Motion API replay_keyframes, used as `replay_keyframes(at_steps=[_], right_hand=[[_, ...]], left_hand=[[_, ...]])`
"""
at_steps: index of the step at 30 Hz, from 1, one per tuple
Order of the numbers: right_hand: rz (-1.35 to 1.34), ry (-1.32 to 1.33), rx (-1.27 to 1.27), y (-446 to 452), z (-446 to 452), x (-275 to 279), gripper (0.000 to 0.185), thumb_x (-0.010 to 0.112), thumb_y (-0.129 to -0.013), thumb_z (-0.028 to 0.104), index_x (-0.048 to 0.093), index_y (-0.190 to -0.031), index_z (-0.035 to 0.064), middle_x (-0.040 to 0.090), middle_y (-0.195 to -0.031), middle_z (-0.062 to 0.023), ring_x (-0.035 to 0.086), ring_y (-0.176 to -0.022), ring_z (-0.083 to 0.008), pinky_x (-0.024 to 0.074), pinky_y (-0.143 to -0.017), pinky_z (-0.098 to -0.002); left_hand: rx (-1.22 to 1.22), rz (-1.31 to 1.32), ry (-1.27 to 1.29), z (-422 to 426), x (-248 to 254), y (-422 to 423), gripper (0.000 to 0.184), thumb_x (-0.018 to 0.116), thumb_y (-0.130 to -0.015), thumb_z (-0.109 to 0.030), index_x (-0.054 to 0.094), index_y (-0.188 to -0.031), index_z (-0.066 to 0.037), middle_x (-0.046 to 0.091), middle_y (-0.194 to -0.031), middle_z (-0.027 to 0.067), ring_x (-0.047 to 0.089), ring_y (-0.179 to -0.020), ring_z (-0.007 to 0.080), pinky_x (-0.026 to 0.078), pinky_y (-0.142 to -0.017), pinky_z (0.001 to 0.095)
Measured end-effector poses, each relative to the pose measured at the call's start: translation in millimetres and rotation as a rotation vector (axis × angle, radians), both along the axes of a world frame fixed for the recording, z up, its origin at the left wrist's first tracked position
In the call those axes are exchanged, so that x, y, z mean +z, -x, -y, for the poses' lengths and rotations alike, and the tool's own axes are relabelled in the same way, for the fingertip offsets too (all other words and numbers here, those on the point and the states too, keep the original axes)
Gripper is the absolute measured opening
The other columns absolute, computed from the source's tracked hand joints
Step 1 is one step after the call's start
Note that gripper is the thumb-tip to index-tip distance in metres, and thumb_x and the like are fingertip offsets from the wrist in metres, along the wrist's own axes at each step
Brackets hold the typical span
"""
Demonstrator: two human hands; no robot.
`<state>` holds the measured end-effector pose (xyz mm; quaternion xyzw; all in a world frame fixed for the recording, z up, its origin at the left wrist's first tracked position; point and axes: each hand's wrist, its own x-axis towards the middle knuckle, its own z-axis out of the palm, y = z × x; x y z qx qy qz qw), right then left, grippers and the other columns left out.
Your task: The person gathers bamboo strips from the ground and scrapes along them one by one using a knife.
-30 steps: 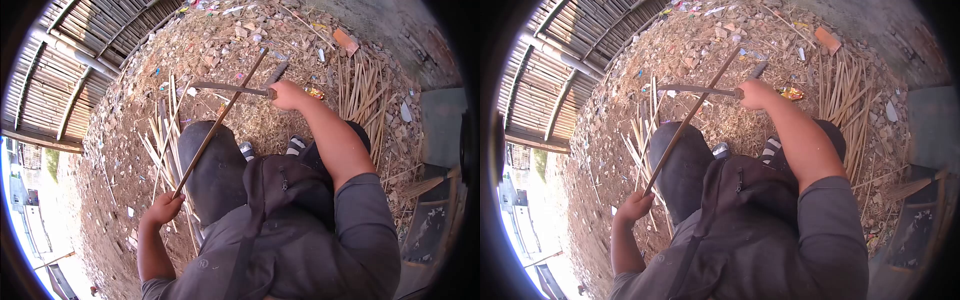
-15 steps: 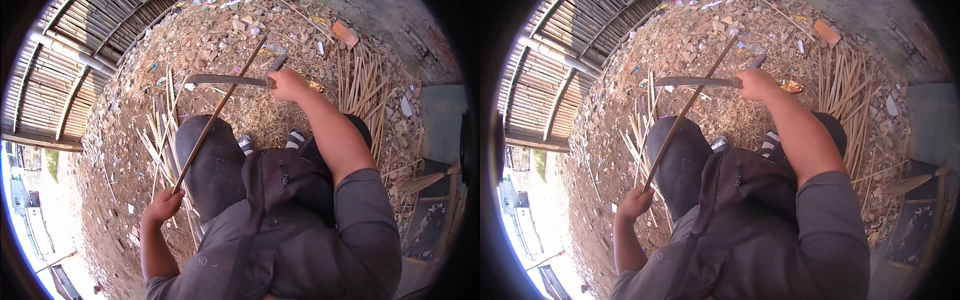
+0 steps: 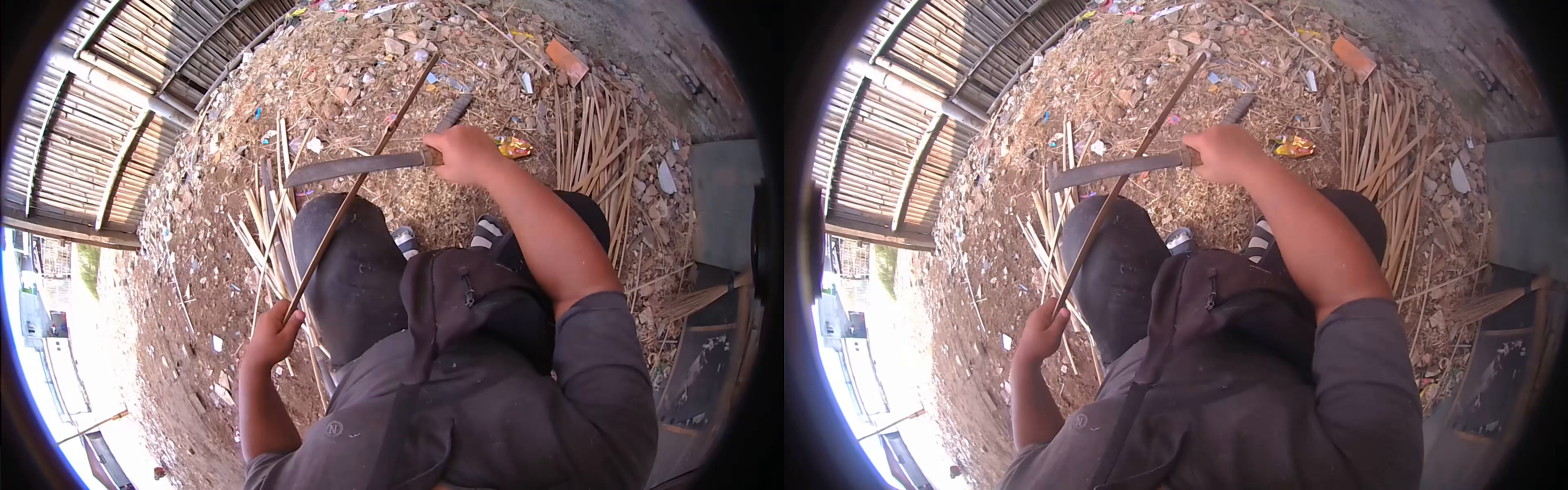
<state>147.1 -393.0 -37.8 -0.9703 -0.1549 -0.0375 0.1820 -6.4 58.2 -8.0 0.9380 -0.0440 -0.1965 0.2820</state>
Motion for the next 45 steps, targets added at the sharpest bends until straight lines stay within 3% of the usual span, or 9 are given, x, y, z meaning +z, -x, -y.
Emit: replay_keyframes(at_steps=[6,16,21,27,29,33,37,42,45], right_hand=[[-0.091,-0.162,0.074,9,-4,14,0.034,0.075,-0.077,0.036,0.065,-0.098,0.0107,0.067,-0.08,-0.0166,0.067,-0.081,-0.0399,0.0518,-0.072,-0.0514],[0.063,0.111,0.04,0,12,11,0.038,0.075,-0.083,0.043,0.063,-0.096,0.0099,0.068,-0.078,-0.0141,0.068,-0.082,-0.0376,0.052,-0.074,-0.0509],[0.04,0.123,-0.021,4,6,18,0.028,0.072,-0.084,0.034,0.064,-0.097,0.0115,0.069,-0.078,-0.0126,0.07,-0.082,-0.0355,0.054,-0.072,-0.0515],[0.03,0.136,0.09,20,-20,32,0.024,0.074,-0.075,0.025,0.061,-0.09,0.0136,0.067,-0.075,-0.0133,0.068,-0.075,-0.0379,0.0529,-0.069,-0.0522],[0.071,0.158,0.17,21,-25,25,0.023,0.074,-0.074,0.026,0.061,-0.088,0.0134,0.066,-0.073,-0.0136,0.069,-0.075,-0.0376,0.0524,-0.069,-0.0518],[-0.18,-0.221,-0.16,-7,14,-6,0.021,0.068,-0.079,0.021,0.065,-0.096,0.0106,0.069,-0.08,-0.0167,0.069,-0.084,-0.0386,0.0532,-0.073,-0.0511],[-0.066,-0.122,-0.189,-3,1,-7,0.023,0.071,-0.079,0.024,0.068,-0.097,0.01,0.069,-0.084,-0.0184,0.069,-0.083,-0.0393,0.0545,-0.072,-0.0486],[0.147,0.139,0.173,12,-23,7,0.028,0.073,-0.076,0.022,0.066,-0.103,0.0132,0.069,-0.081,-0.0129,0.069,-0.08,-0.0363,0.054,-0.071,-0.0499],[0.011,-0.041,-0.149,-6,3,-9,0.025,0.072,-0.078,0.022,0.066,-0.101,0.0135,0.069,-0.08,-0.0132,0.069,-0.079,-0.0369,0.0537,-0.071,-0.0504]], left_hand=[[-0.016,0.051,-0.029,6,-1,5,0.048,0.047,-0.106,-0.042,0.057,-0.088,0.001,0.056,-0.066,0.0186,0.053,-0.06,0.0321,0.044,-0.061,0.0431],[0.155,-0.081,0.044,10,5,2,0.045,0.046,-0.107,-0.04,0.061,-0.093,0.0,0.059,-0.071,0.009,0.056,-0.067,0.0204,0.047,-0.065,0.0384],[0.134,-0.021,0.025,14,5,3,0.042,0.048,-0.106,-0.036,0.06,-0.092,0.001,0.06,-0.069,0.0145,0.058,-0.065,0.027,0.046,-0.064,0.0417],[0.069,0.153,-0.193,35,19,6,0.037,0.056,-0.102,-0.032,0.057,-0.086,0.001,0.06,-0.069,0.0259,0.06,-0.07,0.0478,0.044,-0.063,0.0536],[0.059,0.175,-0.227,30,12,7,0.037,0.057,-0.101,-0.031,0.055,-0.082,0.001,0.059,-0.069,0.0255,0.059,-0.07,0.0483,0.043,-0.062,0.0548],[0.075,0.155,-0.169,18,3,10,0.037,0.055,-0.102,-0.03,0.055,-0.083,0.001,0.059,-0.07,0.0258,0.06,-0.071,0.0481,0.044,-0.063,0.0537],[0.089,0.09,-0.119,22,10,8,0.036,0.054,-0.103,-0.03,0.055,-0.085,0.001,0.06,-0.073,0.0266,0.06,-0.073,0.048,0.045,-0.065,0.0529],[0.054,0.086,-0.15,19,6,6,0.036,0.054,-0.103,-0.03,0.056,-0.087,0.002,0.061,-0.073,0.0263,0.061,-0.074,0.0481,0.046,-0.067,0.0529],[0.024,0.136,-0.202,10,-2,12,0.035,0.053,-0.103,-0.03,0.057,-0.088,0.002,0.061,-0.072,0.0255,0.061,-0.073,0.0481,0.046,-0.067,0.0533]])
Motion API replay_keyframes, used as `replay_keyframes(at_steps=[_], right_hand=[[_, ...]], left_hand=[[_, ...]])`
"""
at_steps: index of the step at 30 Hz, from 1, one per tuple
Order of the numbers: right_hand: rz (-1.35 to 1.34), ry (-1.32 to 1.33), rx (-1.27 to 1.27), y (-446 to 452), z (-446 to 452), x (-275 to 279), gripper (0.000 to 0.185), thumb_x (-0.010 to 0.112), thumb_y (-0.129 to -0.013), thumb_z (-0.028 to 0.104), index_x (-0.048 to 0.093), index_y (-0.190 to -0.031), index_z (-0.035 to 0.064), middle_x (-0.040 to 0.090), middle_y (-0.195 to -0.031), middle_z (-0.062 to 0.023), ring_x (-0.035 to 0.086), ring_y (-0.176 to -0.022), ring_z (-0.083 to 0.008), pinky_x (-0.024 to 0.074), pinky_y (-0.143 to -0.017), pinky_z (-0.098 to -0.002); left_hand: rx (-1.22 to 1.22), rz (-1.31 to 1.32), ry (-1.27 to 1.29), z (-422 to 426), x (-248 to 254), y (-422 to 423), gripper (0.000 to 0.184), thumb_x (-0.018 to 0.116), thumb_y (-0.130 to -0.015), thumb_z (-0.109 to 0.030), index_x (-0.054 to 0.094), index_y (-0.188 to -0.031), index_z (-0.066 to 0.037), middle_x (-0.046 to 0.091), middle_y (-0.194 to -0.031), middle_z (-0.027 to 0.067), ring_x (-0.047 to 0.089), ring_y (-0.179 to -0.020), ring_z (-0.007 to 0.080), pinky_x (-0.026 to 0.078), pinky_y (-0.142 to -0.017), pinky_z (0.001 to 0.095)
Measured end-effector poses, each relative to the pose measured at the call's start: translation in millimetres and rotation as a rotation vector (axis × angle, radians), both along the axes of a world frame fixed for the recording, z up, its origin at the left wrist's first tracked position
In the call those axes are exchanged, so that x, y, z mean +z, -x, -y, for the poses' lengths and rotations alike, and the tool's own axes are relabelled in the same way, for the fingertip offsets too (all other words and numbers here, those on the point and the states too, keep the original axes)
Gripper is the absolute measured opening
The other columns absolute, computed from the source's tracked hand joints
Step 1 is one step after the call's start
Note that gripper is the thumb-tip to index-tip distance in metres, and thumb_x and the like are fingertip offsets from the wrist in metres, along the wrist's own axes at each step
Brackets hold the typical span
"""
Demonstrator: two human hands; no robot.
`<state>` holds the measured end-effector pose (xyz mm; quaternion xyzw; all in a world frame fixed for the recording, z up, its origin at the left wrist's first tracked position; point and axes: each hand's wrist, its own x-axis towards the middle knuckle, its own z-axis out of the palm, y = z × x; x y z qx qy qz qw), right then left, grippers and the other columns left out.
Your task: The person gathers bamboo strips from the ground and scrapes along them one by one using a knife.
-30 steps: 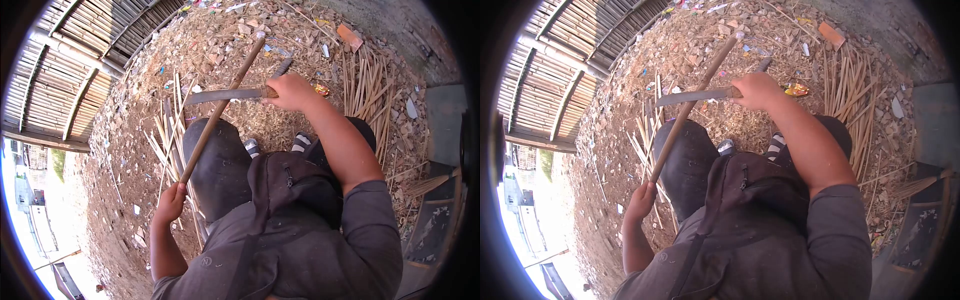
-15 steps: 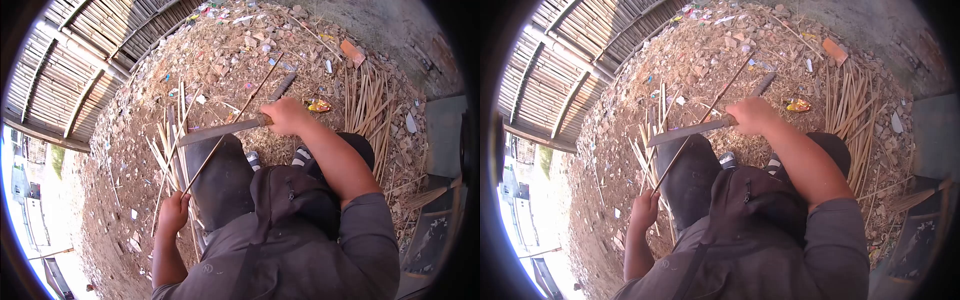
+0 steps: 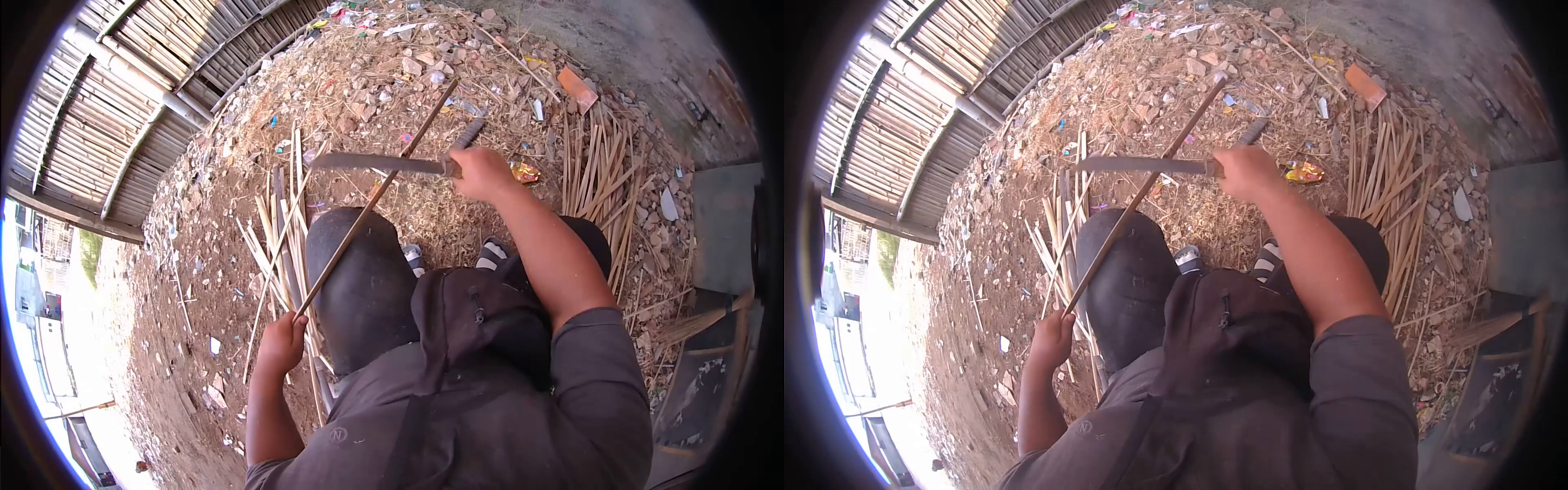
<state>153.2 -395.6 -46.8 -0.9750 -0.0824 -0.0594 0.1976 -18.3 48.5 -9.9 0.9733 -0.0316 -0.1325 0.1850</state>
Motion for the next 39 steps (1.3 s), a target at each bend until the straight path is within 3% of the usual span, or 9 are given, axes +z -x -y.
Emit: replay_keyframes(at_steps=[1,4,7,14,15,18,31,34,39], right_hand=[[-0.088,-0.104,-0.037,-6,6,0,0.02,0.07,-0.079,0.022,0.066,-0.097,0.0135,0.069,-0.08,-0.0136,0.069,-0.078,-0.0378,0.0537,-0.07,-0.0512],[-0.002,0.053,-0.062,-7,1,-1,0.019,0.07,-0.079,0.022,0.066,-0.096,0.0138,0.069,-0.08,-0.0145,0.068,-0.078,-0.0391,0.0537,-0.069,-0.0515],[0.015,-0.006,-0.056,2,-4,0,0.019,0.071,-0.078,0.022,0.064,-0.093,0.0129,0.068,-0.08,-0.0144,0.068,-0.078,-0.0397,0.053,-0.07,-0.0524],[0.245,0.176,0.396,17,-32,11,0.023,0.073,-0.072,0.017,0.06,-0.091,0.0116,0.066,-0.077,-0.0121,0.068,-0.082,-0.0381,0.0516,-0.07,-0.0532],[0.2,0.239,0.348,10,-27,9,0.021,0.072,-0.075,0.017,0.061,-0.092,0.012,0.067,-0.079,-0.0129,0.068,-0.085,-0.0376,0.0516,-0.07,-0.0531],[0.012,0.026,-0.071,-7,3,-5,0.018,0.07,-0.077,0.016,0.063,-0.093,0.0124,0.068,-0.08,-0.0144,0.068,-0.084,-0.0385,0.052,-0.071,-0.0528],[0.039,0.029,-0.026,5,-2,9,0.017,0.07,-0.077,0.02,0.063,-0.09,0.0121,0.068,-0.078,-0.0142,0.068,-0.078,-0.0387,0.0528,-0.07,-0.0531],[-0.043,-0.235,0.062,7,-2,6,0.017,0.071,-0.076,0.019,0.063,-0.09,0.0119,0.068,-0.079,-0.0136,0.068,-0.079,-0.0378,0.0522,-0.07,-0.0531],[0.077,0.132,0.111,7,-10,14,0.02,0.07,-0.077,0.019,0.063,-0.094,0.0123,0.068,-0.08,-0.0131,0.069,-0.082,-0.0365,0.0534,-0.072,-0.0508]], left_hand=[[-0.011,0.022,-0.01,0,0,-4,0.035,0.053,-0.103,-0.03,0.057,-0.088,0.002,0.062,-0.072,0.0253,0.061,-0.072,0.0481,0.046,-0.067,0.0535],[0.038,-0.02,0.014,1,9,-2,0.035,0.053,-0.103,-0.03,0.059,-0.089,0.001,0.062,-0.071,0.0246,0.061,-0.071,0.0471,0.046,-0.066,0.0528],[0.049,-0.056,0.062,2,9,-5,0.036,0.051,-0.104,-0.03,0.059,-0.089,0.002,0.061,-0.069,0.024,0.061,-0.068,0.0453,0.046,-0.064,0.0511],[0.017,-0.011,0.063,1,3,-6,0.037,0.052,-0.104,-0.031,0.057,-0.086,0.001,0.059,-0.066,0.024,0.06,-0.066,0.0459,0.045,-0.062,0.0515],[0.008,-0.001,0.04,-6,-3,-6,0.037,0.052,-0.104,-0.031,0.057,-0.086,0.001,0.059,-0.066,0.0239,0.06,-0.066,0.0459,0.045,-0.061,0.0515],[0.024,0.014,0.074,-10,3,2,0.037,0.052,-0.104,-0.03,0.056,-0.084,0.001,0.057,-0.063,0.0234,0.059,-0.063,0.045,0.044,-0.06,0.0517],[0.069,-0.051,0.098,-17,-1,17,0.037,0.05,-0.105,-0.03,0.054,-0.085,0.0,0.057,-0.066,0.0223,0.058,-0.064,0.0422,0.044,-0.061,0.0488],[0.068,-0.037,0.102,-17,0,16,0.037,0.05,-0.105,-0.03,0.055,-0.085,0.001,0.058,-0.066,0.0222,0.058,-0.064,0.0424,0.044,-0.061,0.0491],[0.082,-0.06,0.091,-17,0,13,0.038,0.05,-0.105,-0.03,0.055,-0.084,0.001,0.058,-0.067,0.0225,0.059,-0.066,0.0442,0.044,-0.061,0.0502]])
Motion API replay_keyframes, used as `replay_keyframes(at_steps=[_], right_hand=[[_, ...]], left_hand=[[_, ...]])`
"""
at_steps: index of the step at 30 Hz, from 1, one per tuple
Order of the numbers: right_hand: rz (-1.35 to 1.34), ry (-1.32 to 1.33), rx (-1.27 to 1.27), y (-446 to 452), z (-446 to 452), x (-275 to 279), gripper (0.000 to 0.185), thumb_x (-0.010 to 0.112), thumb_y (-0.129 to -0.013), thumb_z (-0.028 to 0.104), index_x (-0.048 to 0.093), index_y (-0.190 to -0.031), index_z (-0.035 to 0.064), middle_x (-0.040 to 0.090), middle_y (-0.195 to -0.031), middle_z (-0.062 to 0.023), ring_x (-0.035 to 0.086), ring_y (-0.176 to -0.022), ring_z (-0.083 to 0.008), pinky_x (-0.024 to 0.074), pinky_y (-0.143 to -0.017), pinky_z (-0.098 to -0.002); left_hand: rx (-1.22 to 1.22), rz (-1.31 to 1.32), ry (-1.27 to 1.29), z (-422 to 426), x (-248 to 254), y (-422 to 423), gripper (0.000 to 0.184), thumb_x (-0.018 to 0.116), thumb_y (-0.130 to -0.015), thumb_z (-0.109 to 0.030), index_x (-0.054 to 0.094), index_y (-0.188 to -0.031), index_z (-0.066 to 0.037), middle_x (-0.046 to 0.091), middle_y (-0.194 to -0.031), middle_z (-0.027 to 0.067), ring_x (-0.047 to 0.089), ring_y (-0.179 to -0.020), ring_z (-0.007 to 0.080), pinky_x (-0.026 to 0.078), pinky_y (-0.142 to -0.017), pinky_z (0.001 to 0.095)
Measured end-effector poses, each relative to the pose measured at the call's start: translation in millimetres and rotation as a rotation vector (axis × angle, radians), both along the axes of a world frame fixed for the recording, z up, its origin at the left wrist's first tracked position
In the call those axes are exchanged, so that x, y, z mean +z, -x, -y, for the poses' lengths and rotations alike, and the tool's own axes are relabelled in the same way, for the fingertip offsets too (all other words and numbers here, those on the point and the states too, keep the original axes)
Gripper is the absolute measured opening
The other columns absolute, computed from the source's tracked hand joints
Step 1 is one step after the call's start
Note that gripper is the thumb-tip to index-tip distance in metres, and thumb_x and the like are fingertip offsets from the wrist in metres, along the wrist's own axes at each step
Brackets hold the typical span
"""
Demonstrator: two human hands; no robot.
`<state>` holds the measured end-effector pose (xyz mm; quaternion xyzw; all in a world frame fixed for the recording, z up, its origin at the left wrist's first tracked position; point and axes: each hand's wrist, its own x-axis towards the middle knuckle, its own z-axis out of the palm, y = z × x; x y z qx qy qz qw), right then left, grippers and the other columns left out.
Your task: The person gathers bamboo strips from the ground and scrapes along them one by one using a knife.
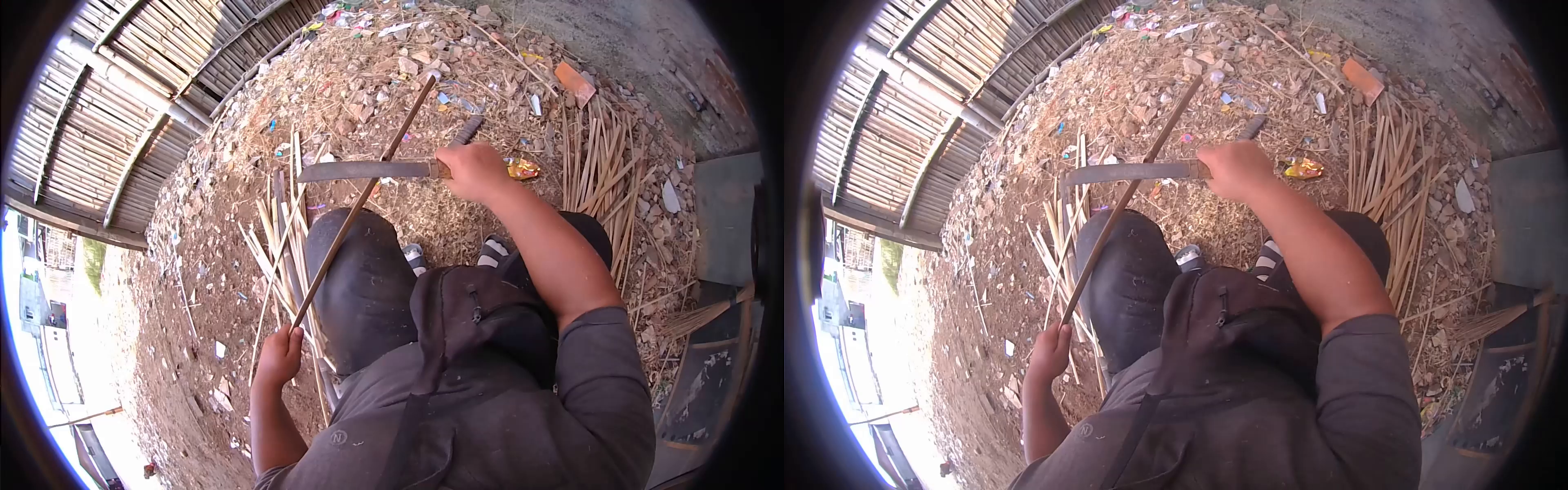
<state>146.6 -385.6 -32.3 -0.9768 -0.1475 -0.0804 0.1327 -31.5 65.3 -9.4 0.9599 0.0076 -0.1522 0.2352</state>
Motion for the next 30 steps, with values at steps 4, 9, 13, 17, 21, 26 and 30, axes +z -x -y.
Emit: replay_keyframes(at_steps=[4,9,13,17,21,26,30], right_hand=[[0.163,0.064,0.259,1,-14,-9,0.023,0.074,-0.072,0.019,0.062,-0.092,0.0124,0.066,-0.076,-0.0089,0.068,-0.078,-0.0345,0.0506,-0.067,-0.0508],[-0.131,-0.116,-0.116,-14,10,-10,0.021,0.071,-0.077,0.02,0.063,-0.094,0.0122,0.07,-0.083,-0.0127,0.069,-0.086,-0.0379,0.0533,-0.073,-0.0525],[-0.109,-0.069,-0.109,-11,6,-9,0.019,0.07,-0.076,0.019,0.064,-0.092,0.0105,0.069,-0.085,-0.0157,0.069,-0.086,-0.0375,0.0539,-0.074,-0.052],[-0.236,-0.295,0.056,-1,10,-21,0.018,0.07,-0.075,0.019,0.065,-0.089,0.0108,0.069,-0.084,-0.0151,0.069,-0.083,-0.0383,0.0532,-0.073,-0.0522],[-0.206,-0.197,0.133,3,-7,-13,0.019,0.073,-0.074,0.021,0.064,-0.089,0.0118,0.069,-0.078,-0.0131,0.068,-0.08,-0.0384,0.0525,-0.07,-0.0507],[0.037,0.006,0.101,0,-9,0,0.019,0.072,-0.077,0.022,0.065,-0.092,0.0127,0.069,-0.081,-0.0144,0.068,-0.082,-0.0392,0.0522,-0.07,-0.0524],[-0.174,-0.091,-0.211,-13,-4,-3,0.018,0.068,-0.079,0.02,0.065,-0.094,0.0115,0.07,-0.085,-0.0149,0.069,-0.085,-0.037,0.0539,-0.074,-0.0516]], left_hand=[[-0.037,0.028,-0.019,0,0,-3,0.037,0.051,-0.104,-0.031,0.055,-0.085,0.0,0.058,-0.068,0.0235,0.058,-0.067,0.0456,0.044,-0.062,0.0509],[-0.096,0.09,-0.108,-2,10,0,0.036,0.053,-0.103,-0.031,0.056,-0.086,0.0,0.058,-0.068,0.0244,0.058,-0.068,0.0463,0.044,-0.062,0.0513],[-0.044,-0.015,-0.062,-5,20,-8,0.036,0.052,-0.103,-0.029,0.055,-0.084,0.001,0.058,-0.066,0.0232,0.059,-0.066,0.0452,0.044,-0.061,0.0503],[-0.049,-0.032,0.009,-1,15,-5,0.036,0.052,-0.104,-0.028,0.056,-0.084,0.002,0.056,-0.064,0.0204,0.056,-0.059,0.0381,0.043,-0.059,0.0471],[-0.038,-0.021,0.05,3,5,-5,0.036,0.052,-0.104,-0.029,0.056,-0.084,0.001,0.056,-0.064,0.0201,0.056,-0.06,0.037,0.043,-0.059,0.0467],[-0.078,0.036,-0.053,-3,4,-4,0.037,0.052,-0.104,-0.03,0.055,-0.085,0.001,0.058,-0.067,0.0223,0.059,-0.064,0.0416,0.044,-0.061,0.0491],[-0.065,0.002,-0.097,13,19,-18,0.039,0.053,-0.103,-0.032,0.054,-0.084,0.002,0.06,-0.07,0.0241,0.059,-0.068,0.0447,0.045,-0.064,0.0517]])
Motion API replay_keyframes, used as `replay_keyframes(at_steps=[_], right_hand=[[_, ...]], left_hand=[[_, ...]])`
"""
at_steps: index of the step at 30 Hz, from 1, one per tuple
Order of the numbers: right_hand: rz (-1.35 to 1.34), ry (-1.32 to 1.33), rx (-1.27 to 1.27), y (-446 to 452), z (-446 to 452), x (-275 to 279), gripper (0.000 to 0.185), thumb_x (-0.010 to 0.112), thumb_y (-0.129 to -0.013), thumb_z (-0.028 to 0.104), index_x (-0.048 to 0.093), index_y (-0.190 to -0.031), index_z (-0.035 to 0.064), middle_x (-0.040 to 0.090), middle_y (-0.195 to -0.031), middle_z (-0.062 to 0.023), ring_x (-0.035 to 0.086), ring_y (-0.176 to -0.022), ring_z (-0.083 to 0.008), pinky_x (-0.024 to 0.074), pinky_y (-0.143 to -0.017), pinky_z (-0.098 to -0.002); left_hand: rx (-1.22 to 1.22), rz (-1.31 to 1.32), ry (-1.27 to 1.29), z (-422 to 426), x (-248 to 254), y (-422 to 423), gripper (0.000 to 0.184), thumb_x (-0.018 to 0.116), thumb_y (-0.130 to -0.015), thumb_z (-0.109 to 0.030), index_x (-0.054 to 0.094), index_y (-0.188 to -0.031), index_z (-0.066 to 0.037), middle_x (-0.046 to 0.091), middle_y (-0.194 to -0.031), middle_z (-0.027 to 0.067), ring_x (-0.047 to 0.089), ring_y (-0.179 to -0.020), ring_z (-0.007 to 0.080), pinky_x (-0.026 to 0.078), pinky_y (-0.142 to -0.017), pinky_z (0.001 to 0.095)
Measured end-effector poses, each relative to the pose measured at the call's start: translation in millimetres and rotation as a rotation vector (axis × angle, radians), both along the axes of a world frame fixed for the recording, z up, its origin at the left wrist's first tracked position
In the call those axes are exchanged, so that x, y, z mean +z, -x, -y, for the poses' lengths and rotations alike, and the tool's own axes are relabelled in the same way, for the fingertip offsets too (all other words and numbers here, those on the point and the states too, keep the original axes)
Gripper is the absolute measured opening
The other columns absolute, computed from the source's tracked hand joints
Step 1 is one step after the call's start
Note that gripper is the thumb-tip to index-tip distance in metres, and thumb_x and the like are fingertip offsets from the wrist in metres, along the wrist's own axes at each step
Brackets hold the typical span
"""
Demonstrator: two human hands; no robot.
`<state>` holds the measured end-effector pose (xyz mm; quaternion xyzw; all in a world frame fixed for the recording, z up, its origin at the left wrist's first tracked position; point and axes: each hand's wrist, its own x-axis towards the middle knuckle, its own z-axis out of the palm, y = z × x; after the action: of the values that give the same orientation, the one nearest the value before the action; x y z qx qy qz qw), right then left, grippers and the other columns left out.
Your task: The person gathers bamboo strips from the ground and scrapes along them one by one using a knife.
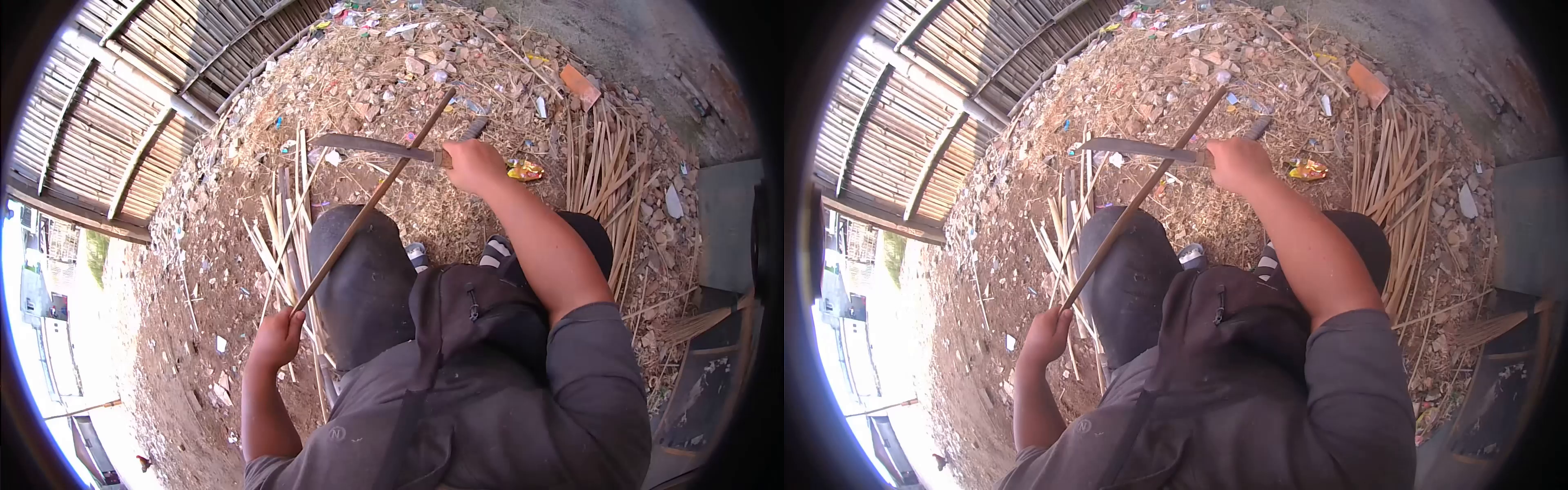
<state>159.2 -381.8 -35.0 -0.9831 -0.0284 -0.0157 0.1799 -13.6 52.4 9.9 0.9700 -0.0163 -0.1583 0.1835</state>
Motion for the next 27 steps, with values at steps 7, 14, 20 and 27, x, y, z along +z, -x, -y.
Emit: replay_keyframes(at_steps=[7,14,20,27], right_hand=[[0.002,-0.237,0.147,11,25,-9,0.018,0.068,-0.075,0.02,0.065,-0.089,0.0083,0.068,-0.082,-0.0172,0.068,-0.083,-0.038,0.053,-0.074,-0.0496],[0.213,0.161,0.501,17,-10,9,0.019,0.07,-0.077,0.02,0.064,-0.094,0.0141,0.069,-0.079,-0.0115,0.069,-0.084,-0.0377,0.0518,-0.072,-0.0537],[0.104,0.048,-0.042,-5,33,-14,0.019,0.068,-0.079,0.019,0.066,-0.097,0.0141,0.068,-0.082,-0.0131,0.068,-0.084,-0.0386,0.0533,-0.073,-0.0517],[0.145,0.073,0.054,8,29,0,0.02,0.069,-0.077,0.017,0.066,-0.096,0.0142,0.07,-0.081,-0.0121,0.07,-0.082,-0.0359,0.0539,-0.074,-0.0509]], left_hand=[[-0.025,-0.012,0.036,-4,-9,-6,0.037,0.053,-0.103,-0.03,0.055,-0.084,0.001,0.06,-0.07,0.0245,0.06,-0.069,0.0449,0.046,-0.065,0.0505],[-0.039,0.031,0.033,-4,-14,-5,0.034,0.054,-0.102,-0.028,0.057,-0.086,0.002,0.06,-0.07,0.0246,0.06,-0.069,0.046,0.046,-0.064,0.0504],[-0.008,-0.008,0.016,-11,3,5,0.034,0.053,-0.103,-0.028,0.057,-0.086,0.002,0.059,-0.069,0.0239,0.059,-0.067,0.0443,0.046,-0.064,0.0495],[0.018,-0.066,0.066,-10,-3,5,0.037,0.052,-0.104,-0.03,0.057,-0.087,0.002,0.059,-0.068,0.0205,0.059,-0.065,0.0363,0.046,-0.064,0.047]])
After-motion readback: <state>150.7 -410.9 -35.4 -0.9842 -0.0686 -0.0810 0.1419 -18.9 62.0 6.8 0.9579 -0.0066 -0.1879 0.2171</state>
